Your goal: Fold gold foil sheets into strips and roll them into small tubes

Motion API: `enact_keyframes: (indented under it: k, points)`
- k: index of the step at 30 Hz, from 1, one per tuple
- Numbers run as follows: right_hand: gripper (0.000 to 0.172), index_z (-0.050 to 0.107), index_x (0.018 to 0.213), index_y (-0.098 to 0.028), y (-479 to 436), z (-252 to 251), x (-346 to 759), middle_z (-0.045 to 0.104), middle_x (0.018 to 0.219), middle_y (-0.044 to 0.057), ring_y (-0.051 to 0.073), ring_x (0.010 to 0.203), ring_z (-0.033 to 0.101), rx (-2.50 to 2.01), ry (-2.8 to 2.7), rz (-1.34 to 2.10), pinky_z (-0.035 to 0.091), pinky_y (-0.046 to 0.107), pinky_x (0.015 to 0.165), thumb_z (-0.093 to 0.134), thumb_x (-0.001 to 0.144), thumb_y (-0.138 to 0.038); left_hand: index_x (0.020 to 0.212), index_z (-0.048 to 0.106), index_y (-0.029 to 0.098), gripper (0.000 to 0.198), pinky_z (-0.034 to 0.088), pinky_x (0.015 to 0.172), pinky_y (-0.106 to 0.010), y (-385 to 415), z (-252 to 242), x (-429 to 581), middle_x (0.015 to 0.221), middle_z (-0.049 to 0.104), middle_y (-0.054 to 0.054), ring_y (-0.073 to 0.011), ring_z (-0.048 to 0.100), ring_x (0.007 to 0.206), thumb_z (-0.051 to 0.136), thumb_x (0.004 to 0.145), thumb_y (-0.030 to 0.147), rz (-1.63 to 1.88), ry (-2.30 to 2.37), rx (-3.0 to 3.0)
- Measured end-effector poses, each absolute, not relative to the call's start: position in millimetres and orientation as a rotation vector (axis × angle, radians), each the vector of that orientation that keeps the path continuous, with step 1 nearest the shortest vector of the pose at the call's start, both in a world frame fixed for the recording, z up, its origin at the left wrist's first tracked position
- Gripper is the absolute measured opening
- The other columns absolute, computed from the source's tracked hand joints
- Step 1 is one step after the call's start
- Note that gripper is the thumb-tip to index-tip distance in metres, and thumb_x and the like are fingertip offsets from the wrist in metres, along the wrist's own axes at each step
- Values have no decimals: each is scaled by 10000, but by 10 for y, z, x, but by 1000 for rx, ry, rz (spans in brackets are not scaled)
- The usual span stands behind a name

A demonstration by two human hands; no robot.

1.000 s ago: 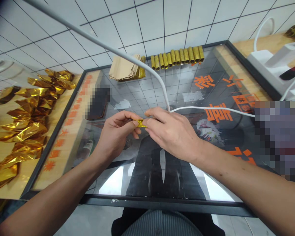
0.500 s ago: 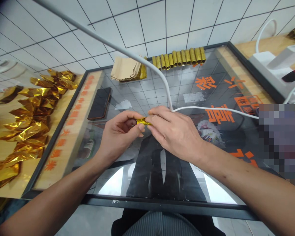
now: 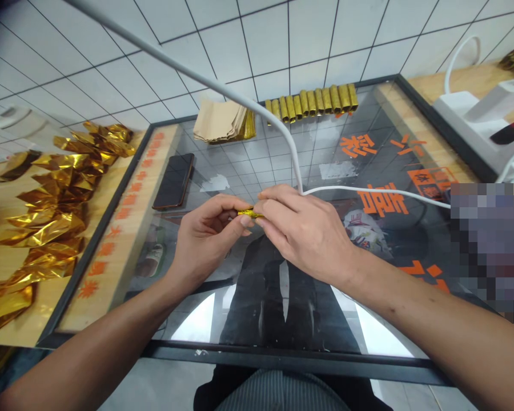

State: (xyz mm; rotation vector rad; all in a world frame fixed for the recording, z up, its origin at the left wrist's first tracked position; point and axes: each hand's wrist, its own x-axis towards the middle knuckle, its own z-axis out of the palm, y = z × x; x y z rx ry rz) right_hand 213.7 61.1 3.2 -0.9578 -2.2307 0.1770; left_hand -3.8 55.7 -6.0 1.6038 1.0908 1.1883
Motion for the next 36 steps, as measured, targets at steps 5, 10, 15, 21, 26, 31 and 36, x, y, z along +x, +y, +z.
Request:
enact_keyframes:
  k: [5, 10, 15, 21, 26, 31, 36]
  points:
    - [163, 717, 1183, -234, 617, 25, 2144, 773, 1298, 119, 276, 1177, 759, -967, -2237, 153, 641, 459, 994, 584, 1092, -208, 1020, 785, 235, 79, 611, 767, -285, 558, -47, -29, 1000, 737, -41, -164, 674, 872, 804, 945, 251, 1186, 1108, 1626]
    - [193, 704, 1228, -260, 622, 33, 2128, 773, 1299, 101, 278, 1206, 747, -954, -2194, 218, 630, 465, 1013, 606, 1075, -194, 1012, 787, 233, 66, 623, 751, -279, 559, -61, -33, 980, 731, -41, -165, 671, 865, 795, 955, 264, 1177, 1119, 1599]
    - [295, 683, 1323, -283, 638, 36, 2119, 779, 1269, 82, 289, 1201, 743, -994, -2113, 279, 619, 478, 1031, 663, 1040, -202, 1029, 791, 224, 93, 628, 744, -265, 557, -53, -39, 966, 740, -35, -144, 677, 816, 808, 953, 274, 1207, 1134, 1543]
    - [262, 726, 1277, -279, 651, 0, 2122, 797, 1239, 74, 285, 1156, 763, -1047, -2043, 301, 626, 463, 983, 698, 1023, -222, 1028, 791, 214, 118, 628, 725, -264, 575, -59, -40, 961, 738, -39, -151, 683, 825, 814, 948, 298, 1225, 1121, 1535]
    - [207, 758, 1194, -271, 661, -2, 2118, 807, 1191, 63, 270, 1131, 766, -1020, -2043, 362, 628, 427, 946, 694, 1015, -190, 1016, 787, 222, 94, 600, 711, -259, 585, -77, -51, 973, 745, -36, -147, 654, 826, 818, 931, 242, 1207, 1139, 1612]
    - [223, 764, 1200, -268, 668, 9, 2105, 805, 1172, 53, 260, 1072, 762, -1028, -2005, 422, 638, 404, 885, 724, 992, -198, 979, 772, 227, 56, 553, 706, -237, 572, -58, -46, 990, 783, -18, -136, 685, 848, 777, 935, 192, 1167, 1211, 1740]
    - [395, 725, 1329, -263, 675, -12, 2077, 771, 1282, 73, 242, 987, 771, -1146, -1816, 655, 660, 420, 859, 787, 940, -228, 939, 760, 222, 29, 538, 675, -231, 573, -49, -44, 928, 783, 4, -116, 674, 769, 776, 924, 203, 1171, 1288, 1711]
